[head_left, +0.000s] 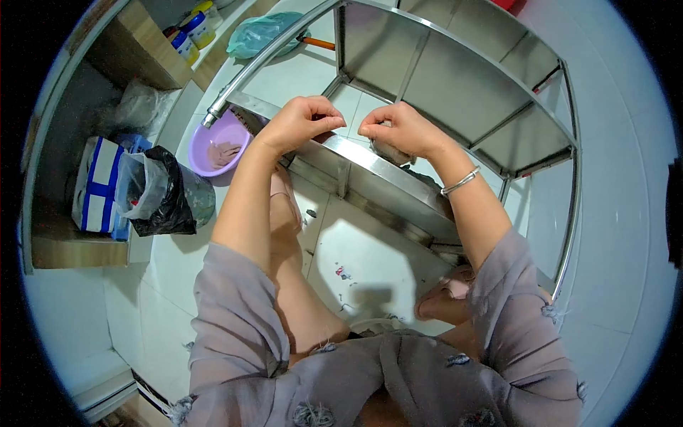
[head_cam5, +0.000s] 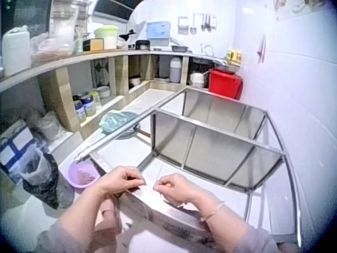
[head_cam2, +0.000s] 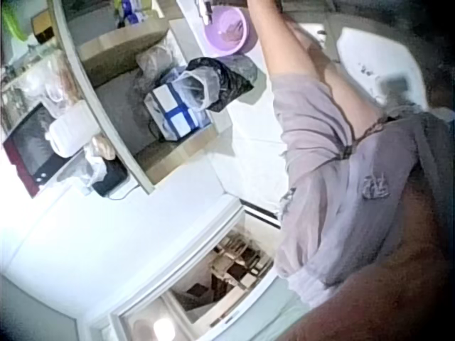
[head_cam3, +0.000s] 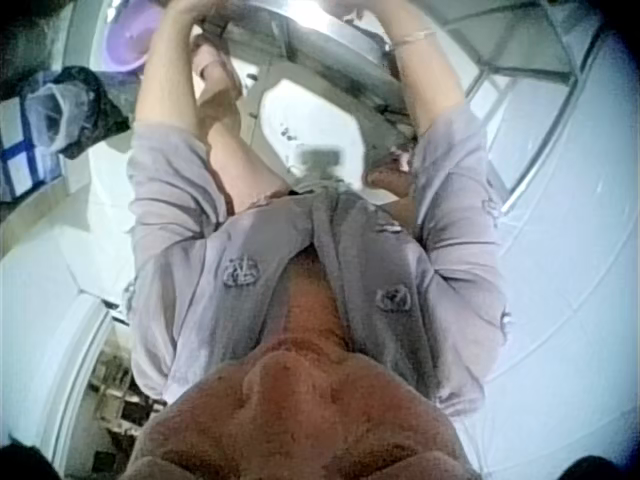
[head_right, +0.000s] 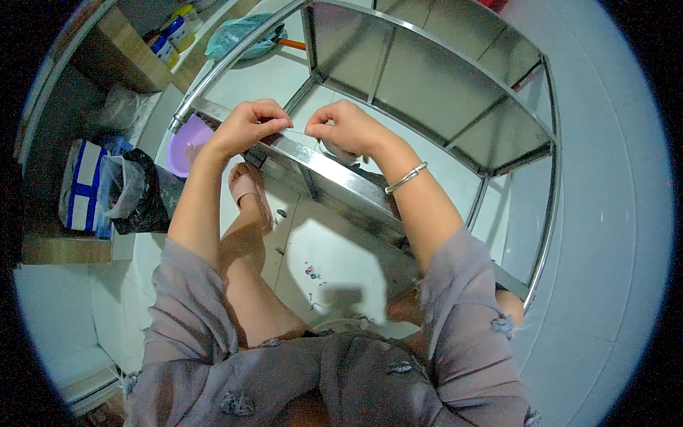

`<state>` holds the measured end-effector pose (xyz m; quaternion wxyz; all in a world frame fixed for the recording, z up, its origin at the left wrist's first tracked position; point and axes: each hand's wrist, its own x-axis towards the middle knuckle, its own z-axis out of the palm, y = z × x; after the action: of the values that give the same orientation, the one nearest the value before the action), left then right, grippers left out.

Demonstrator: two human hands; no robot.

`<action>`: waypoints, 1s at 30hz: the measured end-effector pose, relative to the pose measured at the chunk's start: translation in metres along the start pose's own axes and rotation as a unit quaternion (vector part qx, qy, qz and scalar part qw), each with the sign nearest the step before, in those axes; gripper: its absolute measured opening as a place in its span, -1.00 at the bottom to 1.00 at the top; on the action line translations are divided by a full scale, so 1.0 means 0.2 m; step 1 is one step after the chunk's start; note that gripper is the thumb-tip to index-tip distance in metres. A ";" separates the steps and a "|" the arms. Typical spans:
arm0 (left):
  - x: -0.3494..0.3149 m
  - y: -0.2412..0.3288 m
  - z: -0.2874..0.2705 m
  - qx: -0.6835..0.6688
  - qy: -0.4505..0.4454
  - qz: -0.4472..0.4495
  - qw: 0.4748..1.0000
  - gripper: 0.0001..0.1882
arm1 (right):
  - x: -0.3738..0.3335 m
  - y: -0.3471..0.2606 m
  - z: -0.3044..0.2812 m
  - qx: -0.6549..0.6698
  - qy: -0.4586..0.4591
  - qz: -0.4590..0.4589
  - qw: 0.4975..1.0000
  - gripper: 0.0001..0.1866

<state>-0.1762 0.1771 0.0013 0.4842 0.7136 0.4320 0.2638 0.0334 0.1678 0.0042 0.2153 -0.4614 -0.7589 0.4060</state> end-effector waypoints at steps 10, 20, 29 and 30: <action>0.01 0.02 0.01 0.039 -0.004 -0.031 0.999 -0.86 | 0.06 0.01 -0.04 -0.039 -0.150 -0.075 0.985 -0.83; 0.02 0.03 0.03 0.051 0.001 -0.044 0.998 -0.87 | 0.06 0.00 0.00 -0.205 -0.120 -0.149 0.960 -0.85; 0.00 0.09 0.03 0.010 -0.007 -0.070 0.997 -0.90 | 0.03 0.05 0.05 -0.113 -0.024 -0.078 0.990 -0.80; 0.00 0.09 0.02 -0.006 -0.026 -0.066 0.997 -0.91 | 0.03 0.06 0.04 -0.059 -0.009 -0.044 0.997 -0.79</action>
<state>-0.1659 0.1718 0.0169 0.5160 0.6871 0.4639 0.2154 0.0323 0.1726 -0.0102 0.1991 -0.4355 -0.8031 0.3546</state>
